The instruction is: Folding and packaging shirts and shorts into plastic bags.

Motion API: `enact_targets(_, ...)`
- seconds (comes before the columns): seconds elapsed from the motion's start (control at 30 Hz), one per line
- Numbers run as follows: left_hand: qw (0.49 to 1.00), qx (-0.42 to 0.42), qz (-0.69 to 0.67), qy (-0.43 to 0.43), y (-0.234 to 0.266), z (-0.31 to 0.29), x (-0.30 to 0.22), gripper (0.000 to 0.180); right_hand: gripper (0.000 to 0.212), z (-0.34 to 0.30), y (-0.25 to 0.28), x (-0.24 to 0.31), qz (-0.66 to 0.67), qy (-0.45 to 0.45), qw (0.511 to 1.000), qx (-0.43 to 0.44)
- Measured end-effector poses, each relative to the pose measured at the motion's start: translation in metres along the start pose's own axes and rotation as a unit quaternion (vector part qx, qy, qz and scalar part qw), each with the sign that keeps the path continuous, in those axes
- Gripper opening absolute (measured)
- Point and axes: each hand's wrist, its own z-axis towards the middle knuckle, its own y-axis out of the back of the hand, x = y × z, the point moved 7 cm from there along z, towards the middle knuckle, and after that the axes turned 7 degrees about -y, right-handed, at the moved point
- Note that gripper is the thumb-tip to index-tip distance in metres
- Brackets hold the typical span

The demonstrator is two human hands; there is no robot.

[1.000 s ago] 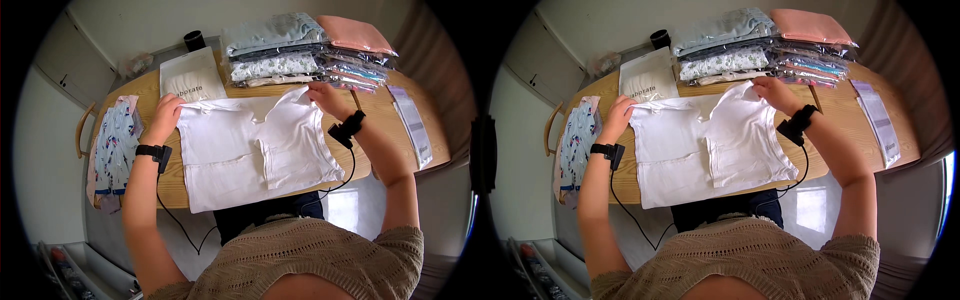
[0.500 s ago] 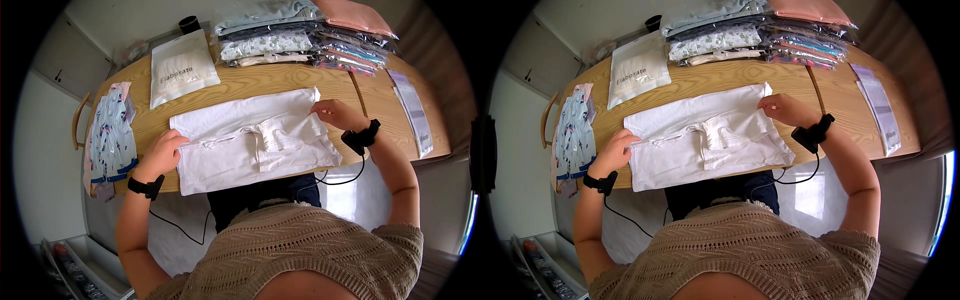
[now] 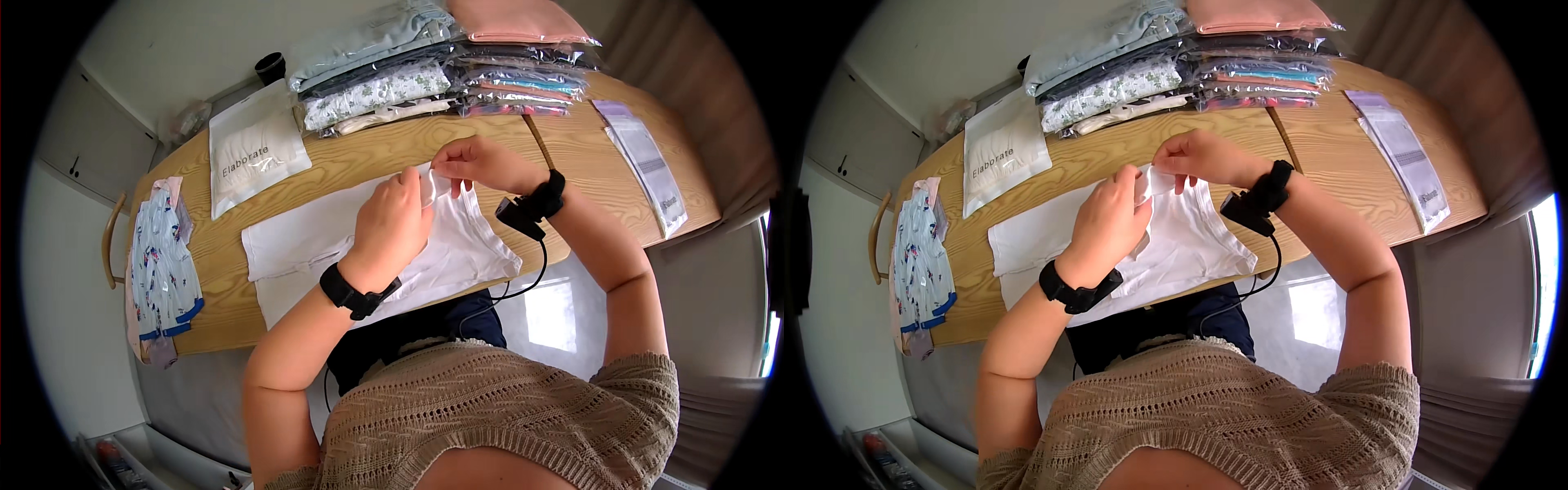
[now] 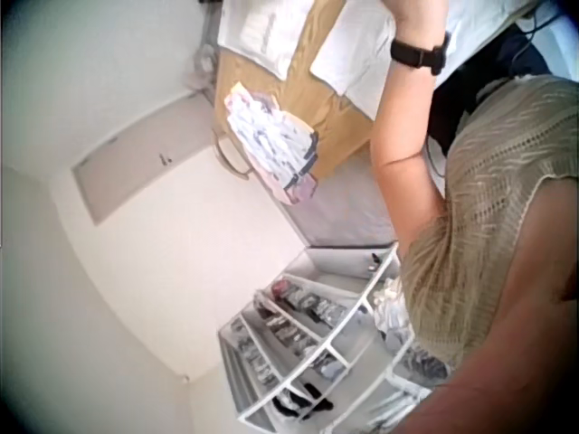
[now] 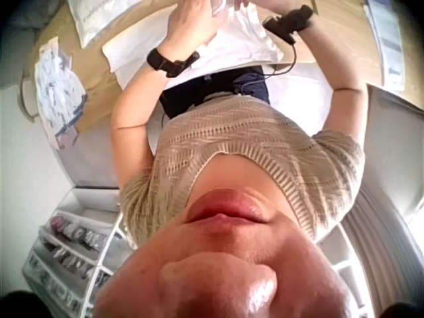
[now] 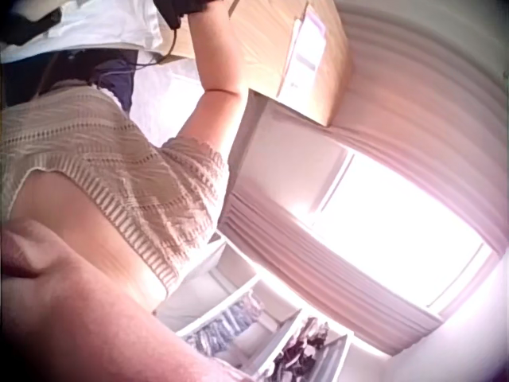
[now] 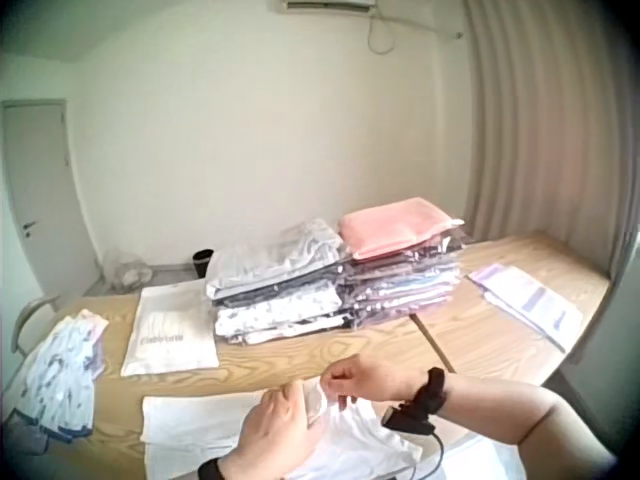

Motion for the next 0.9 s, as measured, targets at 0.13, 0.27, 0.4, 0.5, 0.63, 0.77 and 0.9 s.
enact_targets(0.13, 0.998, 0.023, -0.054, -0.033, -0.013, -0.006, 0.001, 0.024, 0.025, 0.001, 0.071, -0.027, -0.135, 0.075, 0.979, -0.13)
enact_targets(0.27, 0.989, 0.037, -0.13, -0.061, -0.023, -0.013, -0.003, 0.033, 0.028, 0.016, 0.07, -0.061, -0.18, 0.029, 0.977, -0.107)
enact_targets(0.4, 0.973, 0.043, -0.189, -0.127, -0.032, -0.017, -0.014, 0.04, 0.025, 0.035, 0.056, -0.074, -0.126, 0.006, 0.991, -0.043)
enact_targets(0.5, 0.958, 0.068, -0.253, -0.114, -0.028, -0.014, -0.013, 0.044, 0.023, 0.045, 0.058, -0.092, -0.101, 0.001, 0.994, -0.028)
enact_targets(0.63, 0.872, 0.045, -0.473, 0.12, -0.032, -0.015, 0.042, 0.041, 0.021, 0.046, 0.056, -0.093, -0.105, 0.039, 0.994, -0.011)
enact_targets(0.77, 0.772, 0.036, -0.564, 0.291, -0.051, -0.027, 0.103, 0.047, 0.023, 0.048, 0.055, -0.096, -0.123, 0.016, 0.992, -0.035)
enact_targets(0.9, 0.732, -0.029, -0.587, 0.345, -0.057, -0.033, 0.117, 0.057, 0.026, 0.053, 0.056, -0.097, -0.154, 0.006, 0.986, -0.065)
